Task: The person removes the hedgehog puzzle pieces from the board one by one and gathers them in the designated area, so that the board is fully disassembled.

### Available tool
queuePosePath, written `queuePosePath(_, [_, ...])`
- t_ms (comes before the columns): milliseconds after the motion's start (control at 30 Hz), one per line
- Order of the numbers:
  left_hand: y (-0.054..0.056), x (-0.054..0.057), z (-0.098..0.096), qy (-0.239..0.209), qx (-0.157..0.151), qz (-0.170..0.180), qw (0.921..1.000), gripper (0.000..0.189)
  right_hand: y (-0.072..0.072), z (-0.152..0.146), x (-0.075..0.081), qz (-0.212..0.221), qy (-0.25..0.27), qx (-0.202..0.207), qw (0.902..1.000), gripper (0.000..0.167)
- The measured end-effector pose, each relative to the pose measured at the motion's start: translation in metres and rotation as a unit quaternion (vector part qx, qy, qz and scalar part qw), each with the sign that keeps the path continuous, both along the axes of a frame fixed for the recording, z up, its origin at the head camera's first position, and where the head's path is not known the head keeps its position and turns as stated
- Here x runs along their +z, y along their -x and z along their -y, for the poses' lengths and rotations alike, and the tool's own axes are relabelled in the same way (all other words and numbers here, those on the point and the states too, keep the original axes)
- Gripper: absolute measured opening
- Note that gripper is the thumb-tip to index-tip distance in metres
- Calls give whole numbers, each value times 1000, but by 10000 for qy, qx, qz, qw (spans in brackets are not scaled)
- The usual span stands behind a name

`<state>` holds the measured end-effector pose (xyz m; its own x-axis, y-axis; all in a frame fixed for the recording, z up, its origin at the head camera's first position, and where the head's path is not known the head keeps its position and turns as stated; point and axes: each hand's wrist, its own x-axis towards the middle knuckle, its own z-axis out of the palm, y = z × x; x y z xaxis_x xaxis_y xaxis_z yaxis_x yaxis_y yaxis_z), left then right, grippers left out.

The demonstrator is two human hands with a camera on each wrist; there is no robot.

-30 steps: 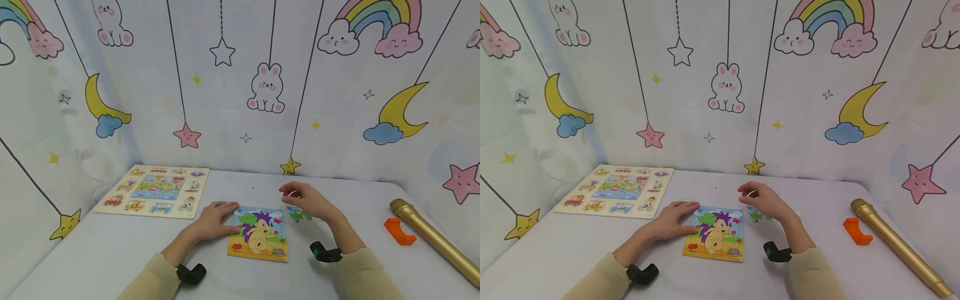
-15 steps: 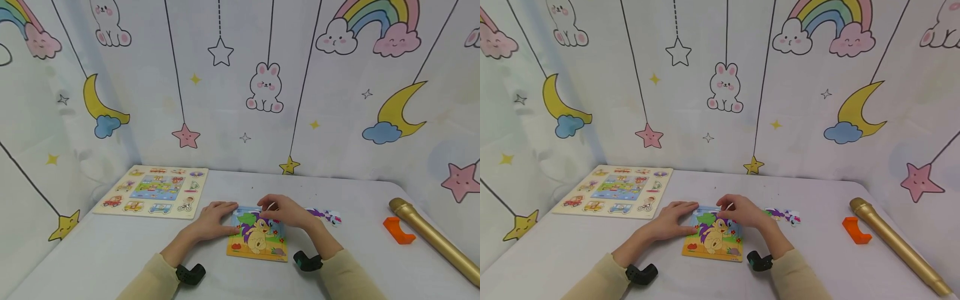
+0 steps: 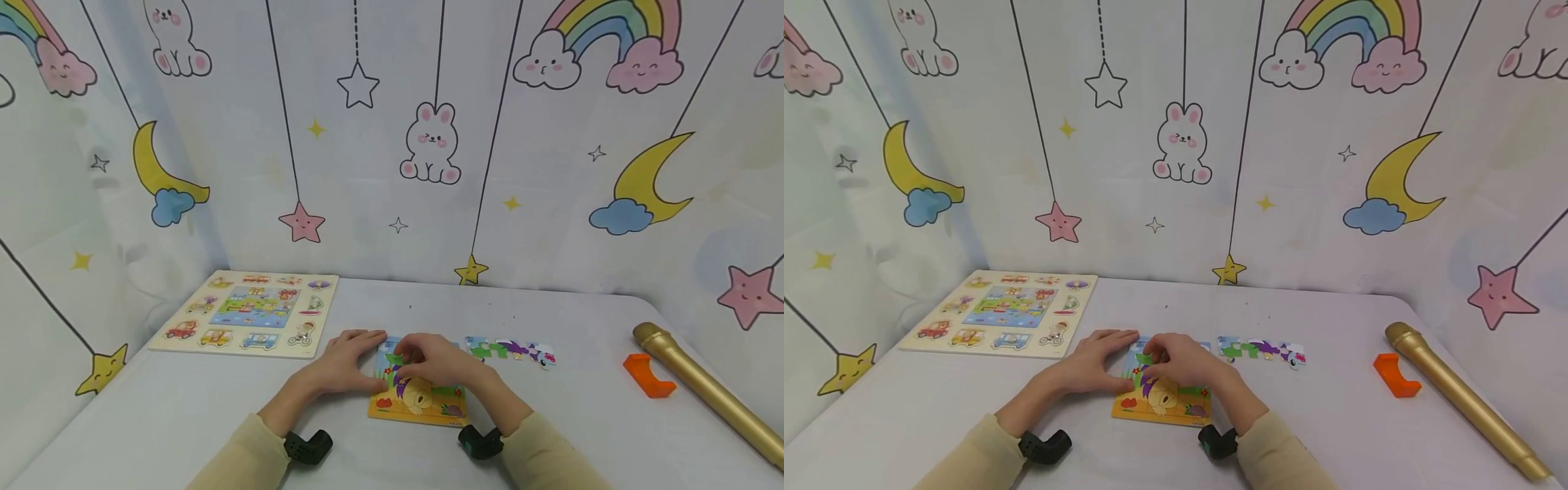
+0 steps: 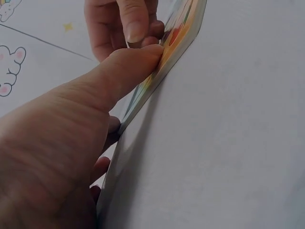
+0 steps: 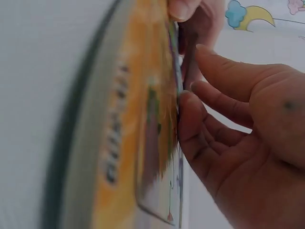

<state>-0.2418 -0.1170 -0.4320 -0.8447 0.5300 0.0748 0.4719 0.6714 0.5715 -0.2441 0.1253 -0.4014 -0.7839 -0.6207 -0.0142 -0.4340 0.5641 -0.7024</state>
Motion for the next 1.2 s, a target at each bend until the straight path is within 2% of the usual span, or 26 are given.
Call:
queuePosePath(233, [0,1,1,40,-61,113,9999,90,-4,4,-1,-100,-339,-162,9992,29])
queuePosePath(433, [-1,2,2,56,-119,-7,9999,90,-9,6,1,-277,-544,-184,9980,27])
queuePosePath(800, [0,-1,2,73,-152,-76,9998,91,-11,9,-1,-379,-327,-240,9985,30])
queuePosePath(1200, [0,-1,2,114,-159,-88,9998,91,-9,9,-2,-530,91,-217,9983,10])
